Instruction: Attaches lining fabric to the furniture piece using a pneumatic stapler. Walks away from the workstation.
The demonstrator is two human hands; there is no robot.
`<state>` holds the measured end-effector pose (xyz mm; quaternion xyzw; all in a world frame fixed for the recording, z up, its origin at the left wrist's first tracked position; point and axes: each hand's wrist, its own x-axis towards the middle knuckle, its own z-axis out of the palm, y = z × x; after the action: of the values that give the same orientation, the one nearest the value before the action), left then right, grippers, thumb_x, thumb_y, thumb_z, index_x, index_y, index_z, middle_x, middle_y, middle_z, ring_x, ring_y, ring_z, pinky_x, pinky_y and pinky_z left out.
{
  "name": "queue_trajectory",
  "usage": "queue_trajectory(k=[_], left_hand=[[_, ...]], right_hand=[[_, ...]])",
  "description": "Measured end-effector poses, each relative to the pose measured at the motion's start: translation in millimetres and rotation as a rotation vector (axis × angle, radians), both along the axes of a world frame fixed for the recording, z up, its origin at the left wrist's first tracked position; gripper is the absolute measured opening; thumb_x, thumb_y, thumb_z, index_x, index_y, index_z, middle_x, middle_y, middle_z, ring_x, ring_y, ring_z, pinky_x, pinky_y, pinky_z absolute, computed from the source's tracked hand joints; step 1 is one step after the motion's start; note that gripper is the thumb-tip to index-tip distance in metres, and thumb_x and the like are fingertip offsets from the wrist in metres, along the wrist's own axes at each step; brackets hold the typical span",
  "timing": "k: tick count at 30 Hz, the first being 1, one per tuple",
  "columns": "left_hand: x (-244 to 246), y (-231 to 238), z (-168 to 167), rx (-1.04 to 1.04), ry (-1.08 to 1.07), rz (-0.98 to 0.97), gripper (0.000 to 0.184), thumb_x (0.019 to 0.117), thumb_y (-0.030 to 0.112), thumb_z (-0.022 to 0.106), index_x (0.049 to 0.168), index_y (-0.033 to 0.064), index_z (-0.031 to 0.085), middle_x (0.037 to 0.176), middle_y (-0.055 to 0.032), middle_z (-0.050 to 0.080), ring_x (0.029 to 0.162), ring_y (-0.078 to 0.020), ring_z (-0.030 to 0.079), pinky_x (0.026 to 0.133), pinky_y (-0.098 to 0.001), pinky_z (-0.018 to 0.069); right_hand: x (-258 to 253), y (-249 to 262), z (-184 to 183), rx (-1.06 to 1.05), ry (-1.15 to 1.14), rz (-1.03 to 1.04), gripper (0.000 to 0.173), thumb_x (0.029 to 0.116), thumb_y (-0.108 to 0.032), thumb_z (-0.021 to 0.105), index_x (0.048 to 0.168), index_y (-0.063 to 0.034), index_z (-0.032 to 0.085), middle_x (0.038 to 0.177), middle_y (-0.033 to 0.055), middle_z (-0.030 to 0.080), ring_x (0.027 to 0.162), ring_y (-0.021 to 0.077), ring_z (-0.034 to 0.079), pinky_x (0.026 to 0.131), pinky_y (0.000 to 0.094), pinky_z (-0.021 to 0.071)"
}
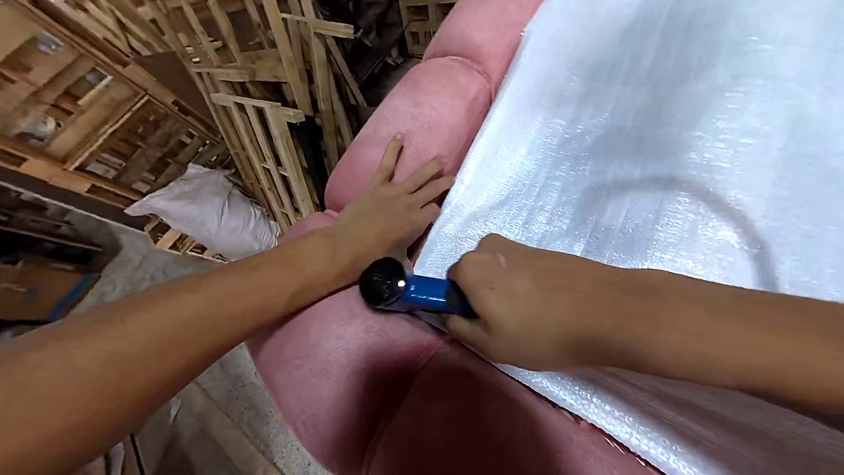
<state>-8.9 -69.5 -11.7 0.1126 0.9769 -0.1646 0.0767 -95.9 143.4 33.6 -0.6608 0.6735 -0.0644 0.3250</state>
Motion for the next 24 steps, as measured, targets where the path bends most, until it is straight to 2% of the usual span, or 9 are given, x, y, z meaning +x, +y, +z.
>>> queue_trajectory(k=[2, 5, 8, 11, 14, 16, 18, 21, 24], left_hand=[[-4, -5, 2, 0.020, -0.014, -0.033, 0.072, 0.0552, 0.067, 0.088, 0.101, 0.0125, 0.075, 0.159, -0.0053, 0.046, 0.156, -0.0301, 0.026, 0.117, -0.0774, 0.0007], [-9, -8, 2, 0.015, -0.028, -0.053, 0.063, 0.0594, 0.065, 0.085, 0.096, 0.0150, 0.075, 0.155, -0.0011, 0.051, 0.153, -0.0278, 0.031, 0.116, -0.0777, 0.0022], [-12, -7, 4, -0.013, -0.050, -0.058, 0.066, 0.0596, 0.074, 0.079, 0.096, 0.0195, 0.077, 0.151, 0.0015, 0.055, 0.153, -0.0284, 0.032, 0.116, -0.0784, -0.0003], [-13, -8, 4, -0.004, -0.049, -0.075, 0.060, 0.0618, 0.072, 0.077, 0.094, 0.0212, 0.078, 0.149, 0.0010, 0.057, 0.151, -0.0298, 0.035, 0.115, -0.0792, -0.0004], [-14, -10, 4, 0.040, -0.025, -0.089, 0.052, 0.0655, 0.067, 0.076, 0.090, 0.0215, 0.078, 0.145, 0.0025, 0.061, 0.149, -0.0294, 0.040, 0.115, -0.0798, 0.0006], [-15, -11, 3, 0.049, -0.014, -0.090, 0.050, 0.0657, 0.067, 0.075, 0.088, 0.0230, 0.078, 0.142, 0.0044, 0.062, 0.148, -0.0282, 0.041, 0.114, -0.0800, 0.0010], [-15, -13, 3, 0.058, -0.001, -0.096, 0.049, 0.0652, 0.069, 0.074, 0.085, 0.0240, 0.077, 0.141, 0.0060, 0.064, 0.147, -0.0266, 0.043, 0.114, -0.0796, 0.0011], [-15, -11, 5, 0.076, -0.012, -0.083, 0.046, 0.0641, 0.065, 0.075, 0.083, 0.0234, 0.078, 0.134, 0.0077, 0.068, 0.147, -0.0277, 0.044, 0.114, -0.0798, 0.0005], [-17, -3, 9, 0.077, -0.058, 0.020, 0.036, 0.0630, 0.059, 0.085, 0.079, 0.0280, 0.079, 0.126, 0.0177, 0.071, 0.149, -0.0209, 0.040, 0.117, -0.0755, -0.0057]], right_hand=[[0, -8, 1, -0.021, -0.023, 0.025, 0.028, 0.1009, -0.032, 0.062, 0.079, -0.0136, 0.061, 0.065, -0.0022, 0.054, 0.058, 0.0112, 0.055, 0.052, 0.0328, 0.0449], [-3, -15, -2, -0.032, -0.040, 0.032, 0.028, 0.0999, -0.031, 0.064, 0.077, -0.0140, 0.061, 0.064, -0.0026, 0.053, 0.056, 0.0106, 0.054, 0.049, 0.0320, 0.0441], [-3, -20, 0, 0.062, -0.074, 0.027, 0.026, 0.0998, -0.029, 0.066, 0.079, -0.0137, 0.061, 0.064, -0.0033, 0.053, 0.055, 0.0089, 0.053, 0.049, 0.0301, 0.0436], [-6, -20, -1, 0.060, -0.095, 0.026, 0.025, 0.0993, -0.029, 0.066, 0.080, -0.0143, 0.061, 0.063, -0.0040, 0.052, 0.055, 0.0078, 0.052, 0.048, 0.0287, 0.0423], [-11, -19, -5, 0.001, -0.063, 0.039, 0.026, 0.1003, -0.032, 0.065, 0.081, -0.0148, 0.061, 0.064, -0.0045, 0.052, 0.056, 0.0077, 0.053, 0.049, 0.0284, 0.0414], [-14, -14, -28, -0.190, -0.073, 0.040, 0.030, 0.0989, -0.037, 0.066, 0.076, -0.0188, 0.060, 0.060, -0.0070, 0.052, 0.050, 0.0046, 0.051, 0.042, 0.0249, 0.0398], [-18, -10, -51, -0.370, -0.089, 0.056, 0.029, 0.0975, -0.041, 0.064, 0.077, -0.0203, 0.060, 0.058, -0.0079, 0.053, 0.048, 0.0030, 0.052, 0.039, 0.0225, 0.0389], [-21, -9, -43, -0.329, -0.050, 0.077, 0.028, 0.0980, -0.042, 0.064, 0.080, -0.0207, 0.060, 0.059, -0.0083, 0.052, 0.049, 0.0029, 0.051, 0.041, 0.0223, 0.0388], [-26, -7, -36, -0.311, -0.090, 0.088, 0.032, 0.0976, -0.037, 0.064, 0.069, -0.0227, 0.058, 0.053, -0.0079, 0.048, 0.042, 0.0021, 0.043, 0.036, 0.0223, 0.0305]])
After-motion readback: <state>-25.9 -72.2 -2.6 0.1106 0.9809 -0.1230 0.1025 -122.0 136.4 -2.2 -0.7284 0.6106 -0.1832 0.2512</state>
